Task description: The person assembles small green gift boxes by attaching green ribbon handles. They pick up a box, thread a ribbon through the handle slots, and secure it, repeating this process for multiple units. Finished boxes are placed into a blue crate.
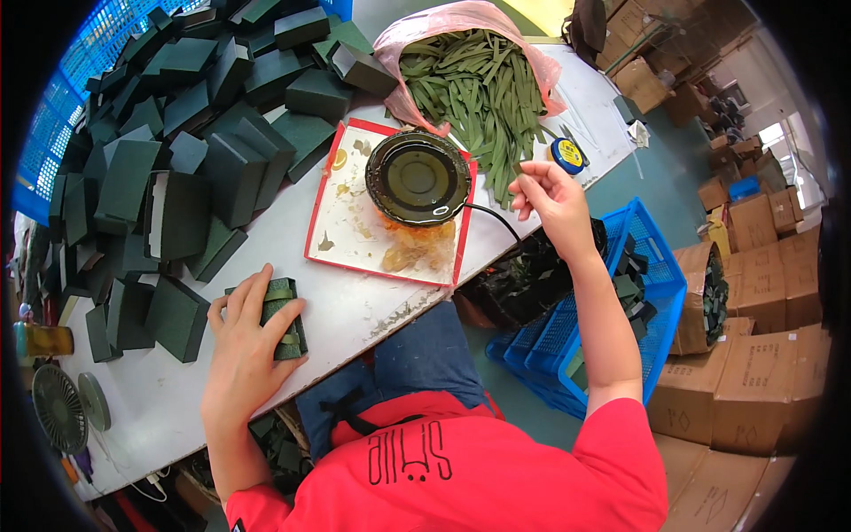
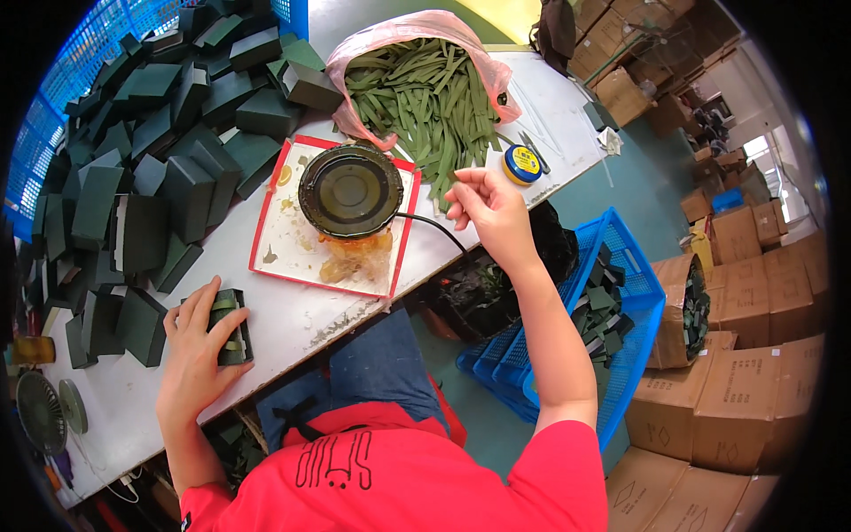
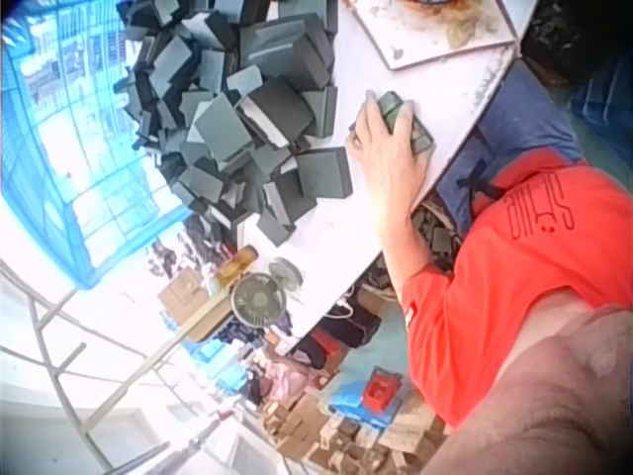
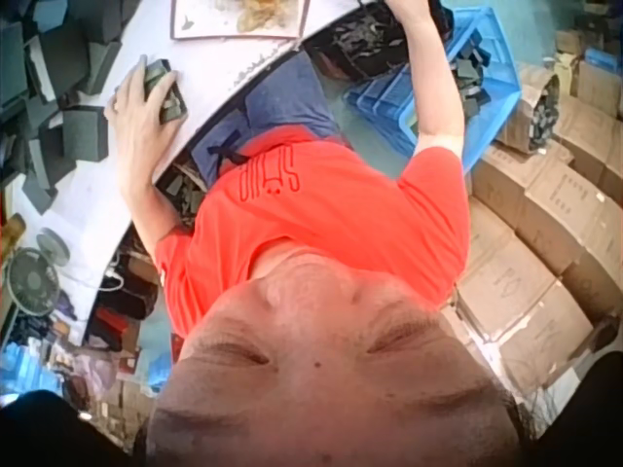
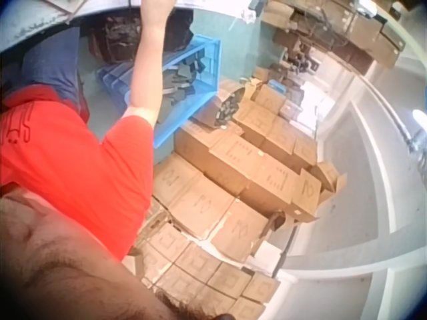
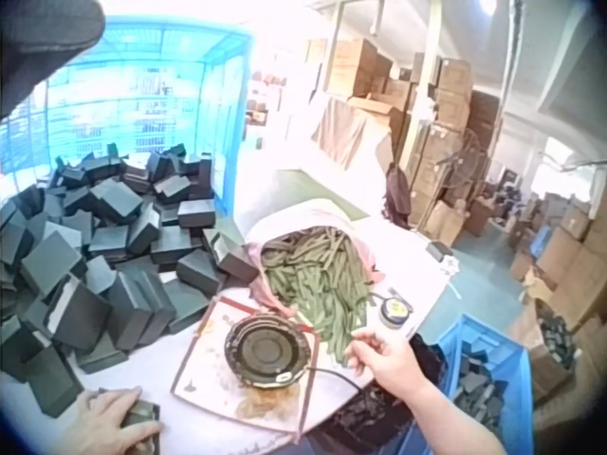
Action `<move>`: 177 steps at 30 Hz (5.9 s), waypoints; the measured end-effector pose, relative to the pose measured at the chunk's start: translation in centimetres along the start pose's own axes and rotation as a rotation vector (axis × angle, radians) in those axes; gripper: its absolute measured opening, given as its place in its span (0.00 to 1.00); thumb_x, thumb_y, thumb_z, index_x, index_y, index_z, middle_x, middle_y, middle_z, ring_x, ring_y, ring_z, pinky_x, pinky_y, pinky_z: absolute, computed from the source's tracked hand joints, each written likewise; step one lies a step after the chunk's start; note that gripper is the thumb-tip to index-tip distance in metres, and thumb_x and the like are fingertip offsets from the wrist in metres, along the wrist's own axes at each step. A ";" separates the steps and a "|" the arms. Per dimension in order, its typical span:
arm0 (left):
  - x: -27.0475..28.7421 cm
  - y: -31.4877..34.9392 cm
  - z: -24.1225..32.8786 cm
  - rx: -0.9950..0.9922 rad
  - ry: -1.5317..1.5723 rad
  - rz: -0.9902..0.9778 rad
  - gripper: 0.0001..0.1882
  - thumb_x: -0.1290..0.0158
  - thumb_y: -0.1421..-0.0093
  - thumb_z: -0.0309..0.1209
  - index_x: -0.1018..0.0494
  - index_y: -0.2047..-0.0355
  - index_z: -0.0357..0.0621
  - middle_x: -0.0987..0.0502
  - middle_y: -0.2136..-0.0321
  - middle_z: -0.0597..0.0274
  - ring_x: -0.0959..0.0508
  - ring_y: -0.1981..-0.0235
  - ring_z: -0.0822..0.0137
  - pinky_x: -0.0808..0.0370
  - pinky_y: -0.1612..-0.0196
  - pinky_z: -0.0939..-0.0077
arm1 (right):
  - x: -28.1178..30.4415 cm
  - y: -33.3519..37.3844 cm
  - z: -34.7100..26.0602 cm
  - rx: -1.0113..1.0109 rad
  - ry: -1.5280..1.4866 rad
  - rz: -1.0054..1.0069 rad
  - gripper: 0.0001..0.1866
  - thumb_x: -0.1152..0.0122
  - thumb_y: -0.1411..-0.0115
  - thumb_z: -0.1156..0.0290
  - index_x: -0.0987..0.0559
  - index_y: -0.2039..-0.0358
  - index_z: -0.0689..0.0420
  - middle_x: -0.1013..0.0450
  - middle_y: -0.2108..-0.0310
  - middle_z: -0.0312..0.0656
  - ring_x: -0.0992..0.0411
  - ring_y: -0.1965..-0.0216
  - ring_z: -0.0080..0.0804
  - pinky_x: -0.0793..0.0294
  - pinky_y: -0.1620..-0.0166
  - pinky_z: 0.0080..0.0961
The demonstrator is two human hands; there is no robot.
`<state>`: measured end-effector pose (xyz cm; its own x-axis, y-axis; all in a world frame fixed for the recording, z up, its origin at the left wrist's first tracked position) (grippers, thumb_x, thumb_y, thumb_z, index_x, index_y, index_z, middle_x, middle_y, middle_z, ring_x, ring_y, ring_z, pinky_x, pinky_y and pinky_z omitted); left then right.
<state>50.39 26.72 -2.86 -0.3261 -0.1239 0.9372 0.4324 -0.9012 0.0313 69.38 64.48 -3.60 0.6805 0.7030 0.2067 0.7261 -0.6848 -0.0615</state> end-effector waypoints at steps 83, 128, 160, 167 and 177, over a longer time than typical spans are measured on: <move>-0.4 -1.4 2.6 -0.367 0.358 0.241 0.51 0.24 0.63 0.34 0.33 0.36 0.42 0.28 0.38 0.52 0.30 0.38 0.47 0.34 0.38 0.54 | -15.4 11.3 -2.9 -0.335 -0.197 -0.632 0.12 0.37 0.34 0.74 0.20 0.52 0.63 0.21 0.56 0.40 0.25 0.65 0.19 0.26 0.61 0.19; -0.5 -0.5 2.5 -0.242 0.409 0.213 0.55 0.23 0.65 0.35 0.35 0.35 0.42 0.29 0.39 0.51 0.31 0.38 0.45 0.35 0.37 0.52 | -9.0 6.6 0.8 -0.263 -0.499 -0.012 0.14 0.38 0.29 0.62 0.21 0.59 0.63 0.27 0.76 0.33 0.37 0.84 0.14 0.38 0.81 0.15; -0.4 -1.1 2.9 -0.319 0.591 0.128 0.55 0.25 0.64 0.33 0.37 0.32 0.45 0.30 0.37 0.53 0.33 0.36 0.47 0.36 0.35 0.54 | -12.2 10.3 -3.3 -0.383 -0.403 -0.508 0.08 0.37 0.31 0.69 0.21 0.62 0.61 0.25 0.70 0.26 0.33 0.72 0.06 0.37 0.70 0.09; -0.3 -1.3 3.5 -0.409 0.634 0.157 0.55 0.26 0.63 0.33 0.37 0.33 0.43 0.28 0.39 0.52 0.31 0.37 0.48 0.36 0.36 0.54 | -14.4 10.1 -3.4 -0.456 -0.335 -0.580 0.09 0.36 0.31 0.68 0.21 0.65 0.60 0.26 0.73 0.25 0.36 0.73 0.06 0.39 0.71 0.11; 0.2 -1.2 4.0 -0.453 0.560 0.177 0.54 0.24 0.64 0.30 0.36 0.34 0.44 0.27 0.39 0.51 0.30 0.39 0.49 0.32 0.38 0.55 | -15.2 10.3 -2.2 -0.370 -0.218 -0.541 0.11 0.36 0.32 0.68 0.22 0.69 0.61 0.30 0.77 0.25 0.37 0.75 0.09 0.40 0.73 0.14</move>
<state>53.14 29.47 -1.37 -0.7161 -0.3673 0.5935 0.1686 -0.9162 -0.3635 66.37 46.31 -5.26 0.2643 0.9603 -0.0890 0.9141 -0.2200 0.3405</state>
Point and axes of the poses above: each hand's wrist, its own y-axis away from the middle knuckle, its own x-axis out of the back of the hand, z = x × y, the point moved 3 cm from there along -y, towards the middle knuckle
